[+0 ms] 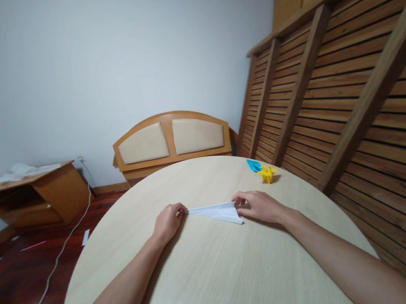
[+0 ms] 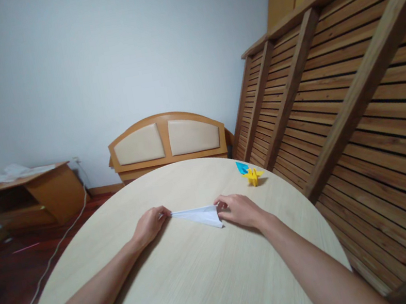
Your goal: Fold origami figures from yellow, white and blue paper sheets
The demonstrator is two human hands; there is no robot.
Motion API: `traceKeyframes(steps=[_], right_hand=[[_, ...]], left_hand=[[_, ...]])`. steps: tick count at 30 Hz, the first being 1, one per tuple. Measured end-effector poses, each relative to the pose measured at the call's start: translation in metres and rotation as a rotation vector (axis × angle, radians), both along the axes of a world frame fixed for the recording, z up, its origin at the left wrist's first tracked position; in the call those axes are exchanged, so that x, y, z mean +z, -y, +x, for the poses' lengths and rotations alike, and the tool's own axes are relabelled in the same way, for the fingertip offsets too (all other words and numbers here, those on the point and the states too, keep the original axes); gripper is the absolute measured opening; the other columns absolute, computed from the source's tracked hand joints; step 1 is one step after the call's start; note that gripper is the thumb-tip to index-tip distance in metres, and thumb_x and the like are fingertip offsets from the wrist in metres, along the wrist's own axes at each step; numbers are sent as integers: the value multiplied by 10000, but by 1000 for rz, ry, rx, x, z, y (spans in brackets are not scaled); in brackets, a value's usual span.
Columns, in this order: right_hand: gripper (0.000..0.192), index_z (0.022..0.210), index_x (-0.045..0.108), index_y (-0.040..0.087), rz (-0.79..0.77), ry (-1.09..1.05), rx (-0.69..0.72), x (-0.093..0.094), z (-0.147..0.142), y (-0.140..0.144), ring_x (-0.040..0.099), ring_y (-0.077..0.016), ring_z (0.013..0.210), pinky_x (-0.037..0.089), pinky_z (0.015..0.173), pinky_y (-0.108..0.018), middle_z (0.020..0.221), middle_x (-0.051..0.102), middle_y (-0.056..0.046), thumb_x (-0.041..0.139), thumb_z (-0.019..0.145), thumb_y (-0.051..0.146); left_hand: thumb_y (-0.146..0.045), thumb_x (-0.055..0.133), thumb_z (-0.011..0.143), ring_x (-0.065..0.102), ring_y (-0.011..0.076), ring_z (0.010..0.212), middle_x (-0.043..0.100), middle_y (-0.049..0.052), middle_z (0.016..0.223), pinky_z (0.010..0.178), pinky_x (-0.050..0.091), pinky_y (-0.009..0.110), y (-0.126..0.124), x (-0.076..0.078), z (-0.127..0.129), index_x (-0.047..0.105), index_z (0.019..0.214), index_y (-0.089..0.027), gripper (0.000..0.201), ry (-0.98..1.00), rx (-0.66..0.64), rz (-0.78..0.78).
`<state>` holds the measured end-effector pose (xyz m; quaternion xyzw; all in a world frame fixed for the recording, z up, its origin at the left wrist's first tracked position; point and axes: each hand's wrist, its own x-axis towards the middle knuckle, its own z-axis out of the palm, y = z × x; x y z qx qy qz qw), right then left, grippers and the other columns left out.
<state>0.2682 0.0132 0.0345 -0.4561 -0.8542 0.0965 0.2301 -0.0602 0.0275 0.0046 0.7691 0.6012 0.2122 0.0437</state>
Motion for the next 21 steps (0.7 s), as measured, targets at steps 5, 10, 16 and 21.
traceKeyframes(steps=[5,10,16,21], right_hand=[[185,989,698,251,-2,-65,18,-1,-4,0,683,-173,841,456,737,-257,914,749,5,642,813,269],[137,914,726,245,5,-148,1,-3,-5,-1,687,-165,785,466,709,-254,864,754,8,629,821,264],[125,853,739,225,2,-258,-24,-10,-8,-7,681,-163,757,481,702,-256,839,754,-1,627,808,257],[141,845,739,209,-28,-332,-26,-10,-10,-6,686,-170,751,500,690,-254,836,756,-16,610,802,246]], left_hand=[[-181,531,898,655,216,944,731,37,991,787,464,273,-2,-3,-1,713,947,-243,198,0,-39,18],[-173,535,889,657,210,944,733,28,992,798,466,271,-2,-3,-1,713,939,-242,197,10,-53,19],[-211,527,906,658,205,948,732,32,1008,795,468,265,-2,-4,-1,713,955,-248,196,19,-44,7],[-203,516,909,654,205,967,728,31,1026,825,474,271,-2,-4,0,703,969,-249,202,29,-38,-4]])
